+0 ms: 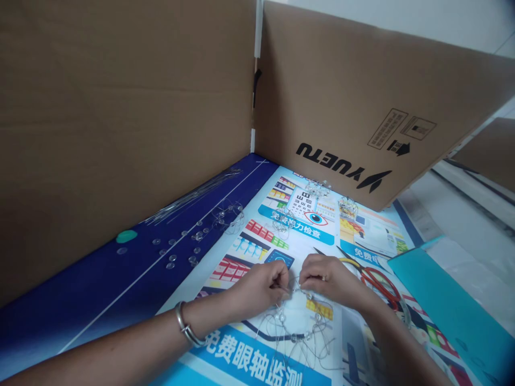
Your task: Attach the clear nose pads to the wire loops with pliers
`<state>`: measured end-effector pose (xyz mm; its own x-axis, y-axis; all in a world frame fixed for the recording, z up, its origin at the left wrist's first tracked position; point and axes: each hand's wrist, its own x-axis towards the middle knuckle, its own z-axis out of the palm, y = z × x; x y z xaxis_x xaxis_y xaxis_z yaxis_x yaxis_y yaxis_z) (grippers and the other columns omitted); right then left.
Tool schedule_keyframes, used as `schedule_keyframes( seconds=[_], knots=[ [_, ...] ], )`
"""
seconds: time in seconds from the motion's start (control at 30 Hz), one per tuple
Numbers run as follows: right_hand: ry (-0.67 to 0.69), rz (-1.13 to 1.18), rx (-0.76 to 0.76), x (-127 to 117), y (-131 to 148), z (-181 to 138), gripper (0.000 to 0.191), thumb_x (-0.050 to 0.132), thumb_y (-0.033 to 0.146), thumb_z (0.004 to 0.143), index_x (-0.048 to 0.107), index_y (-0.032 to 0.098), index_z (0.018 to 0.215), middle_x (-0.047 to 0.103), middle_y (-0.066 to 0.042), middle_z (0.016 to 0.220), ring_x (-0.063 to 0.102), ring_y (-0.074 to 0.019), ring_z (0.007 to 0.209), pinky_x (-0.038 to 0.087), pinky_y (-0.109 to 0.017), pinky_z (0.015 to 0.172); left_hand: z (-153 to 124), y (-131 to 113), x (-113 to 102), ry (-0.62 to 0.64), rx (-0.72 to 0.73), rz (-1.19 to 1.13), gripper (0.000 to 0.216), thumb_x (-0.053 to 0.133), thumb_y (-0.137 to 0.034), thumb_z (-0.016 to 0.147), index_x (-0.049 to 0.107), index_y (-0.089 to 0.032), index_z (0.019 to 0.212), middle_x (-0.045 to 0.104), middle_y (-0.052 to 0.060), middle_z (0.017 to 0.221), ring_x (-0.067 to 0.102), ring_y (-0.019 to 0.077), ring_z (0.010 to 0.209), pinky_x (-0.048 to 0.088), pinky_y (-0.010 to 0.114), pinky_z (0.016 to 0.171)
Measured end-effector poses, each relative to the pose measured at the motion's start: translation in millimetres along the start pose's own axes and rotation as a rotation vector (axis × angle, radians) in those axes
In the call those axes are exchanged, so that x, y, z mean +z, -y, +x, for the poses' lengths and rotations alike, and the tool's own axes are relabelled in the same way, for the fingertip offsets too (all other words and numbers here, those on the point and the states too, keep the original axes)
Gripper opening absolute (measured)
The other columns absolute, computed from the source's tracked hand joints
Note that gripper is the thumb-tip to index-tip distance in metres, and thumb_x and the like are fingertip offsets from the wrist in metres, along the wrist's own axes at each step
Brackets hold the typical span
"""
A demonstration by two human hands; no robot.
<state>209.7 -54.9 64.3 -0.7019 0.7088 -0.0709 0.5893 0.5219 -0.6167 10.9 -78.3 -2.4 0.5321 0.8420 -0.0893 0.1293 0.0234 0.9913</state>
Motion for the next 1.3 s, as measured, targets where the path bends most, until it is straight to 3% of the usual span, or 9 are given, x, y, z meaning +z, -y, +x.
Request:
schedule_keyframes(
  seconds=[0.37, 1.1, 1.3],
  knots=[
    [0.015, -0.208, -0.185, 7.3, 1.0, 0.8, 0.015, 0.051, 0.020, 0.085, 0.062, 0.019, 0.075, 0.059, -0.002, 0.076, 0.052, -0.0139, 0.076, 0.037, -0.025, 0.069, -0.6, 1.1, 0.1, -0.013, 0.030, 0.000, 0.012, 0.057, -0.012, 0.068, 0.046, -0.017, 0.071, 0.054, -0.003, 0.066, 0.052, 0.0089, 0.056, 0.039, 0.019, 0.050],
    [0.014, -0.411, -0.167, 18.7, 3.9, -3.5, 0.015, 0.046, 0.014, 0.085, 0.058, 0.019, 0.078, 0.054, -0.001, 0.075, 0.047, -0.0135, 0.075, 0.034, -0.025, 0.066, -1.3, -2.1, -2.4, 0.008, 0.061, 0.171, 0.008, 0.054, -0.011, 0.071, 0.052, -0.017, 0.076, 0.056, -0.004, 0.067, 0.052, 0.0091, 0.058, 0.036, 0.018, 0.050],
    [-0.008, -0.326, -0.129, 16.5, 1.2, -3.6, 0.014, 0.048, 0.014, 0.084, 0.061, 0.020, 0.080, 0.056, -0.002, 0.078, 0.050, -0.0139, 0.078, 0.036, -0.025, 0.070, -1.2, -1.3, -2.0, -0.001, 0.076, 0.178, 0.010, 0.055, -0.012, 0.070, 0.049, -0.018, 0.075, 0.056, -0.004, 0.068, 0.051, 0.0098, 0.060, 0.036, 0.018, 0.051]
  ],
)
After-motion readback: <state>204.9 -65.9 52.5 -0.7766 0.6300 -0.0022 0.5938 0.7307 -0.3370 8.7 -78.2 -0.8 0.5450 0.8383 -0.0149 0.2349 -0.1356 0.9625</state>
